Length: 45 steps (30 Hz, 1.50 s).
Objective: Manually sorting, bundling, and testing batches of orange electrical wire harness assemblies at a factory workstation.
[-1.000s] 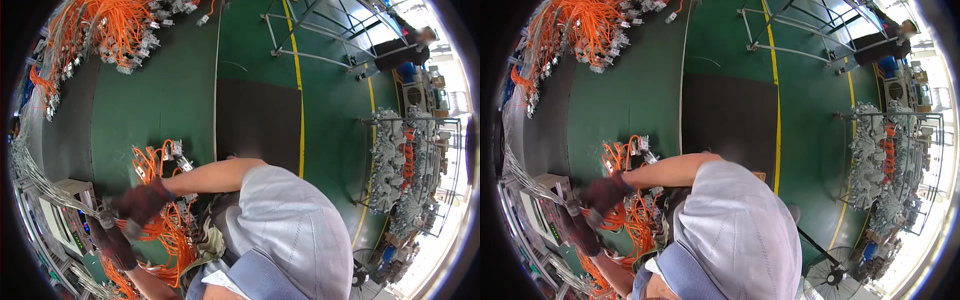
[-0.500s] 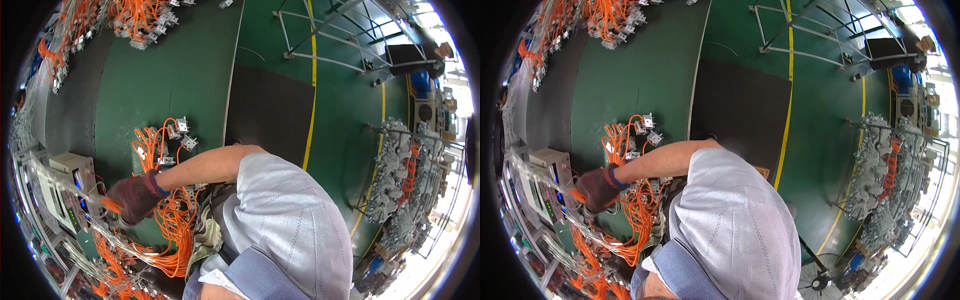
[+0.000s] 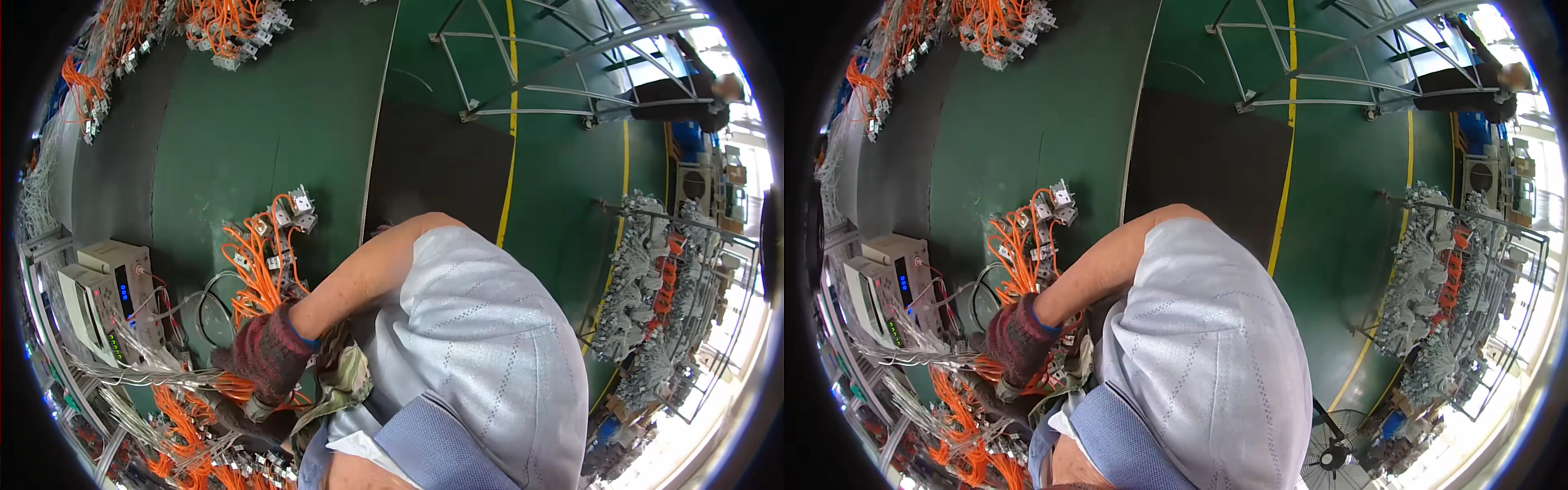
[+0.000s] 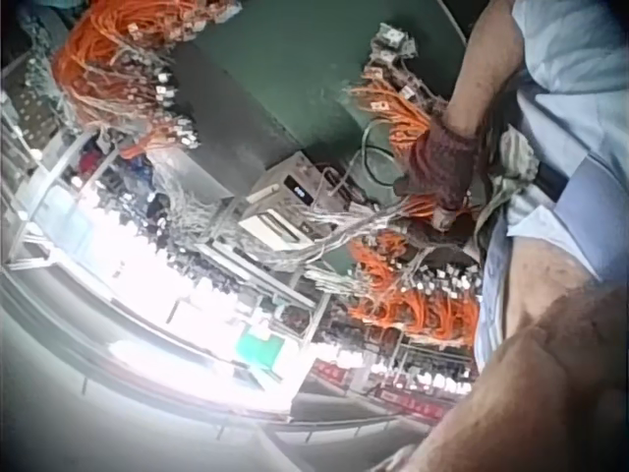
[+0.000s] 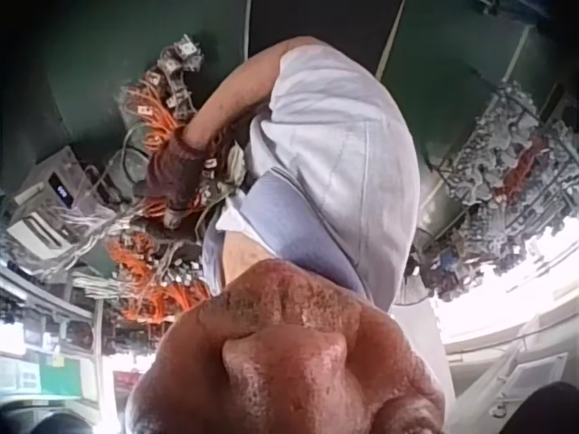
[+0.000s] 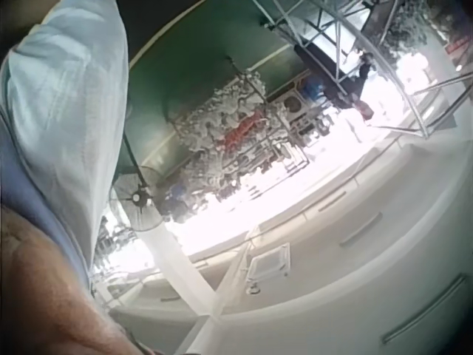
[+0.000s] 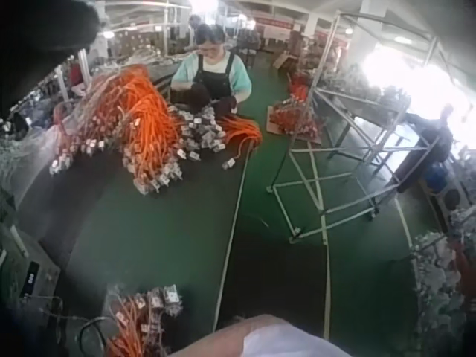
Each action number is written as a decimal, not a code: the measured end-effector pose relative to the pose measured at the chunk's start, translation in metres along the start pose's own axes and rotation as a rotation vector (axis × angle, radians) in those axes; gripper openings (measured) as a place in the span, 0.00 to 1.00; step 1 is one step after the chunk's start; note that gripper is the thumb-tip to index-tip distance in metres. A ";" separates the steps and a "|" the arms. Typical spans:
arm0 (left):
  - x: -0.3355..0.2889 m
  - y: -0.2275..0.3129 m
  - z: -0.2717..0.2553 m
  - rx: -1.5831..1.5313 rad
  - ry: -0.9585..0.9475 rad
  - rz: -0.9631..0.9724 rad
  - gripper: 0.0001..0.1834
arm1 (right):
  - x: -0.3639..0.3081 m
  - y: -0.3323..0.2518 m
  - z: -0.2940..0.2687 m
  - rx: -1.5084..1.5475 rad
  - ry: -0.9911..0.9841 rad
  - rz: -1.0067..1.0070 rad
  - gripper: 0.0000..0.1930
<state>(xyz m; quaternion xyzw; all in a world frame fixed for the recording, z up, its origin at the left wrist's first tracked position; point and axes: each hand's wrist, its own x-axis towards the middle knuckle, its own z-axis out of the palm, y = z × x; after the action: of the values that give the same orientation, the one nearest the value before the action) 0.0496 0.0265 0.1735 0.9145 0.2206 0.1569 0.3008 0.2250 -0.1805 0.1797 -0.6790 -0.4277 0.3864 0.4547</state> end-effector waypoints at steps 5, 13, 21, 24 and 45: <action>-0.001 -0.004 0.002 0.004 -0.008 -0.014 0.23 | -0.008 -0.005 -0.004 -0.015 -0.008 0.008 0.58; 0.002 -0.005 0.010 -0.013 -0.020 -0.011 0.23 | 0.007 0.015 0.002 0.002 0.028 -0.171 0.51; 0.016 -0.019 0.017 -0.360 0.078 -0.078 0.24 | 0.017 0.011 -0.007 0.417 -0.117 -0.099 0.27; 0.024 0.036 0.044 -0.929 0.083 -0.440 0.24 | 0.021 0.013 -0.013 1.021 -0.484 -0.025 0.18; 0.003 0.044 0.010 0.065 -0.071 0.201 0.29 | 0.018 -0.003 -0.050 1.096 -0.436 -0.056 0.22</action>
<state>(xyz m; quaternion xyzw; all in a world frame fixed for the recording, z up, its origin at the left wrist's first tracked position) 0.0702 -0.0084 0.1941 0.9463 0.1217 0.1466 0.2611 0.2759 -0.1774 0.1950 -0.2382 -0.2668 0.6697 0.6508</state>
